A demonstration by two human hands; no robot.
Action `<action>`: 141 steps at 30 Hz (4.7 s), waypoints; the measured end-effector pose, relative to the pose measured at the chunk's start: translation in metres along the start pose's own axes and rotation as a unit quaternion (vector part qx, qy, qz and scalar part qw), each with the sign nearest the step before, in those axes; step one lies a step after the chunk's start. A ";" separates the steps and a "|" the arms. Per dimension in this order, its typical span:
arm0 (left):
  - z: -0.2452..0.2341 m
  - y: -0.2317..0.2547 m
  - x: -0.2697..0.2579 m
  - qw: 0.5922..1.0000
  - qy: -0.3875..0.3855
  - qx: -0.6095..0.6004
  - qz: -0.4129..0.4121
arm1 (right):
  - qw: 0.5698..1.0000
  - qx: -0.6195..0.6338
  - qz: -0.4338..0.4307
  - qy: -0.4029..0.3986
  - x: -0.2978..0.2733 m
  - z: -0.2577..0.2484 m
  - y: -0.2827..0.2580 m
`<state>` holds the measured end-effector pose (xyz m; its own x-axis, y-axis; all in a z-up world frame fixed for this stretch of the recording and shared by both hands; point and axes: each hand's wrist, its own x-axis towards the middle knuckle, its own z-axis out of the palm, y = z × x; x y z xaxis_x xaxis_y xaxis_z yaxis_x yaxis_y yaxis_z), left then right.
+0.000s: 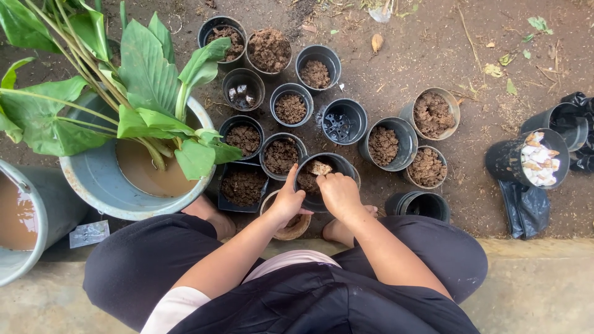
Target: The person sits on the ground and fills small black plastic pots with soil using their hands. They then place small plant cuttings into the soil-filled pots and cover the roots with more soil.
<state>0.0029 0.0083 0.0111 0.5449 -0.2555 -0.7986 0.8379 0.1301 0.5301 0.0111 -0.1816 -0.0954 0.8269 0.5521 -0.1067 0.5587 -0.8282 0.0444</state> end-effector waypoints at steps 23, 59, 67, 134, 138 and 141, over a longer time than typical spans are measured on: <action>0.008 -0.014 0.023 0.997 0.040 -0.070 0.000 | 0.964 0.252 0.086 -0.003 0.005 -0.055 0.008; 0.006 -0.028 0.073 0.973 0.124 -0.193 0.031 | 0.811 0.356 0.405 -0.227 0.009 0.155 0.021; 0.003 -0.033 0.081 0.968 0.153 -0.195 0.030 | 0.758 0.362 0.457 -0.292 0.012 0.212 0.013; 0.029 -0.022 0.013 0.994 0.053 -0.093 0.017 | 0.903 0.320 0.274 -0.085 -0.001 -0.089 0.020; 0.035 -0.019 -0.003 0.992 0.036 -0.124 -0.002 | 0.945 0.224 0.213 -0.107 0.002 -0.082 0.009; 0.030 -0.018 -0.003 0.991 0.031 -0.133 -0.002 | 0.958 0.202 0.179 -0.091 0.006 -0.087 -0.001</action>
<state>-0.0148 -0.0214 0.0129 0.5352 -0.1985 -0.8210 0.8145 0.3790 0.4393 0.0212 -0.1696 -0.0096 0.9157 0.2298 -0.3296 0.1399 -0.9513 -0.2747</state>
